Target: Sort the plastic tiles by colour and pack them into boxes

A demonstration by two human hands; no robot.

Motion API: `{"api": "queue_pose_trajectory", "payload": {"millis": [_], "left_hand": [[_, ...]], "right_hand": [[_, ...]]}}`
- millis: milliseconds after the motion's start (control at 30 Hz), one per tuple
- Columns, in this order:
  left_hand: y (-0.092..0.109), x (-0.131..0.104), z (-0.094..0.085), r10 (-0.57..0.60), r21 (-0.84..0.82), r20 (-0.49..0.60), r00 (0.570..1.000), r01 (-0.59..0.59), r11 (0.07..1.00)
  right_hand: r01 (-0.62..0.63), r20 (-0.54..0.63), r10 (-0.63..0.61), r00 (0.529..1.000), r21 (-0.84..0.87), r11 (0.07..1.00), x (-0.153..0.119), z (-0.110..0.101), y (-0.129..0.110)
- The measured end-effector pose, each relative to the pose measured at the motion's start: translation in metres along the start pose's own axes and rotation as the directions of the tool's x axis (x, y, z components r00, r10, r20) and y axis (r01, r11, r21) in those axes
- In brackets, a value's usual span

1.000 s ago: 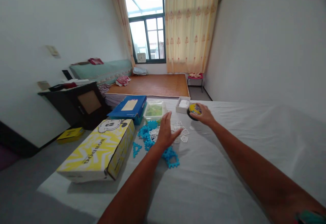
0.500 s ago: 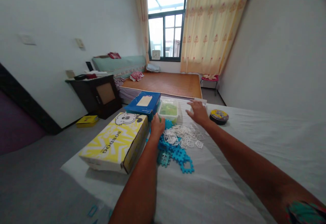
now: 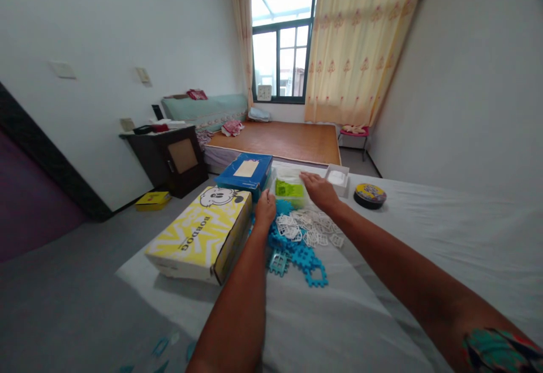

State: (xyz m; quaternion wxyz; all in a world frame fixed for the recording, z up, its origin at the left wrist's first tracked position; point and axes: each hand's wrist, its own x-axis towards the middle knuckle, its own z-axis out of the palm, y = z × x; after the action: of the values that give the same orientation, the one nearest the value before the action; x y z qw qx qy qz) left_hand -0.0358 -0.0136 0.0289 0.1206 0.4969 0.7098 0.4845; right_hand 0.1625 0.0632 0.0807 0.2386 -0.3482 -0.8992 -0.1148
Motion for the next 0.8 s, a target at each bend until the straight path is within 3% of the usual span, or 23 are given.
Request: {"api": "queue_pose_trajectory", "payload": {"millis": [133, 233, 367, 533, 633, 800], "left_hand": [[0.009, -0.002, -0.004, 0.014, 0.068, 0.028, 0.999, -0.016, 0.998], [0.02, 0.0, -0.004, 0.025, 0.133, 0.092, 0.995, -0.037, 0.99], [0.034, 0.013, 0.001, -0.01, 0.231, 0.186, 0.983, -0.034, 0.972], [0.04, 0.038, 0.003, -0.149, 0.346, 0.269, 0.951, 0.049, 0.937], [0.037, 0.053, 0.003, -0.232, 0.376, 0.293, 0.928, 0.112, 0.92], [0.038, 0.07, 0.006, -0.296, 0.375, 0.297, 0.908, 0.175, 0.911]], "right_hand": [[-0.145, -0.134, 0.145, 0.98, 0.011, 0.989, -0.011, -0.01, 0.026], [-0.133, -0.103, 0.133, 0.986, 0.006, 0.991, -0.02, -0.012, 0.034], [-0.059, -0.008, 0.059, 0.998, -0.041, 0.997, -0.025, -0.015, 0.018], [-0.22, 0.002, 0.22, 0.976, 0.001, 0.976, -0.011, -0.025, -0.005], [-0.369, -0.068, 0.375, 0.925, 0.077, 0.926, -0.006, -0.029, 0.003], [-0.554, -0.212, 0.61, 0.763, 0.272, 0.787, -0.031, -0.032, 0.041]]}}
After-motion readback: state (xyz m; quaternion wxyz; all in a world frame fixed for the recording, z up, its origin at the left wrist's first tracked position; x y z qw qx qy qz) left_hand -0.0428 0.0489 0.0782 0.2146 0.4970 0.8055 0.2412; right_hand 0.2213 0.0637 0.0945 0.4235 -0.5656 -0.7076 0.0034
